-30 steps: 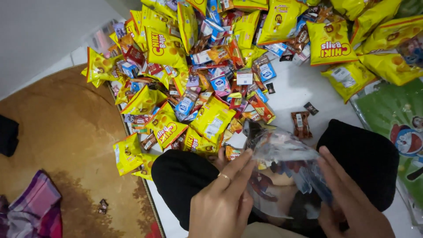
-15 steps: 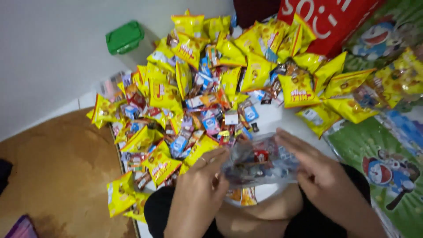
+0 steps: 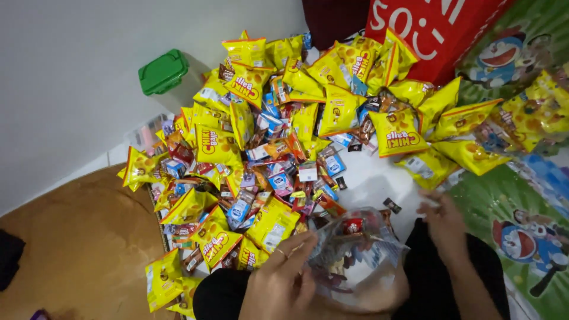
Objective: The person sorts snack packets by hand, picking them up from the floor and placing them into floppy plastic bags until each bag is filled.
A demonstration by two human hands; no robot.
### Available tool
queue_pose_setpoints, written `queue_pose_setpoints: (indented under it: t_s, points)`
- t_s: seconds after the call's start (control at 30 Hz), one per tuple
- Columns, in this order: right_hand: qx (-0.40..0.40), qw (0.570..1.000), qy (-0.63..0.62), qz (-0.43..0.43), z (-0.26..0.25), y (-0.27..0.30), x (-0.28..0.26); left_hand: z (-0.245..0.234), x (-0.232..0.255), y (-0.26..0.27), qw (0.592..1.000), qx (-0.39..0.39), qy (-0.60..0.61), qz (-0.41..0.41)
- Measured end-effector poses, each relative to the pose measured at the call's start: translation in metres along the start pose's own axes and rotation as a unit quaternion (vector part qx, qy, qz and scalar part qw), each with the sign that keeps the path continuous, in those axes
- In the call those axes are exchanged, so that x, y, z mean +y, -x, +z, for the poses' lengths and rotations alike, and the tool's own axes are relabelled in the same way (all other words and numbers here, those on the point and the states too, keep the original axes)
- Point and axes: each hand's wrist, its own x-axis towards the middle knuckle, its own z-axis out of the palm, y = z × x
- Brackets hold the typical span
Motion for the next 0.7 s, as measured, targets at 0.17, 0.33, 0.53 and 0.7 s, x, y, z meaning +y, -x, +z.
queue_pose_setpoints:
  t_s: [0.17,0.33,0.53,0.7]
  points:
    - [-0.146,0.960,0.240,0.016,0.022,-0.035,0.116,0.002,0.004,0.003,0.996,-0.052,-0.018,-0.066]
    - [-0.119,0.918,0.343,-0.162,0.051,-0.056,0.157,0.002,0.025,0.007,0.995,0.037,-0.059,-0.076]
    - [-0.158,0.890,0.427,-0.032,0.072,-0.056,0.128,-0.018,0.005,0.004,0.993,-0.044,-0.048,0.103]
    - [-0.113,0.899,0.411,-0.101,0.074,-0.057,0.137,0.235,-0.114,0.041,0.990,-0.090,0.032,-0.105]
